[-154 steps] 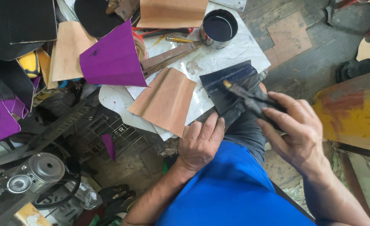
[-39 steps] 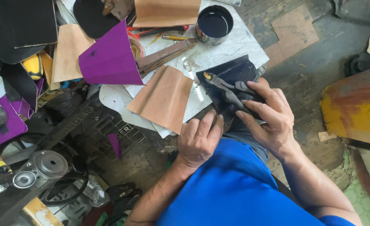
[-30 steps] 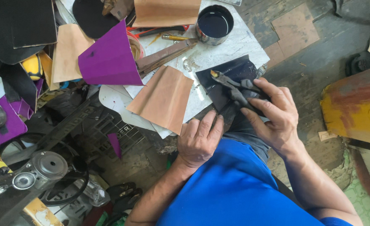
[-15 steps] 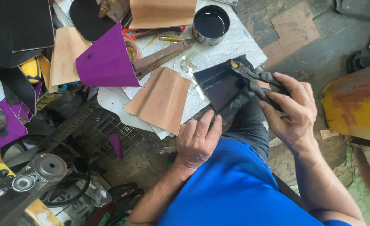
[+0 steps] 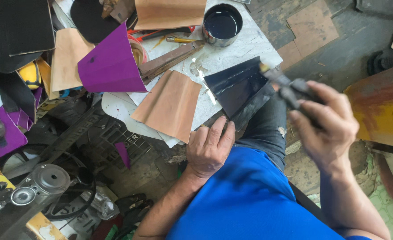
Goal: The person paints a tan leather piece black using a brush and a can of black paint. They hold the leather with the left hand and apply paint with the right hand, covering the surface evenly. The painted piece is then placed aside among other leather pieces.
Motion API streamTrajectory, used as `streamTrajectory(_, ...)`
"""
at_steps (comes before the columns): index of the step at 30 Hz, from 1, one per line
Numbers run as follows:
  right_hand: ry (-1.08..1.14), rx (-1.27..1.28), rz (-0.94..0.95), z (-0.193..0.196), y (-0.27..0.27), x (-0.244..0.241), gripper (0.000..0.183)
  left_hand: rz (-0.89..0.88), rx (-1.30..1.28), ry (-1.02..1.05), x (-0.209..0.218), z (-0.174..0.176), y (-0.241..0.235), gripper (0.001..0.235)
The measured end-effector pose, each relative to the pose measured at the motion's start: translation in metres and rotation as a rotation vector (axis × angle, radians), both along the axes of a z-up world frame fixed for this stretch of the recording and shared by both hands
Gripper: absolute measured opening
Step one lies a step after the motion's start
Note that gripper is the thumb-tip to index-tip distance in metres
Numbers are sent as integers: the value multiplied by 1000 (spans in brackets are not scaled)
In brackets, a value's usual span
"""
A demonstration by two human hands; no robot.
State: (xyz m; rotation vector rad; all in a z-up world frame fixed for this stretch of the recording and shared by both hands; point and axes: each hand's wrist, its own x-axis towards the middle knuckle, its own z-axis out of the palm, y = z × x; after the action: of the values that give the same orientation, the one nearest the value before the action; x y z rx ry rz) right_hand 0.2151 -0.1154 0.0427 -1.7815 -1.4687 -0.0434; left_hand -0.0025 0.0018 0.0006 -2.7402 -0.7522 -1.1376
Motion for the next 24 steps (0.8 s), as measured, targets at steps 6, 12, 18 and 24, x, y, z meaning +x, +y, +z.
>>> streamTrajectory(6, 4, -54, 177, 1, 9, -26, 24, 5, -4, -6, -1, -3, 0, 4)
streamTrajectory(12, -2, -106, 152, -7, 4, -20, 20, 9, -12, 13, -1, 2, 0, 5)
streamTrajectory(18, -51, -86, 47, -13, -8, 1, 24, 1, 9, 1, 1, 0, 0, 5)
streamTrajectory(24, -6, -34, -92, -18, -25, 9, 20, 7, 16, -5, 1, -1, -1, 5)
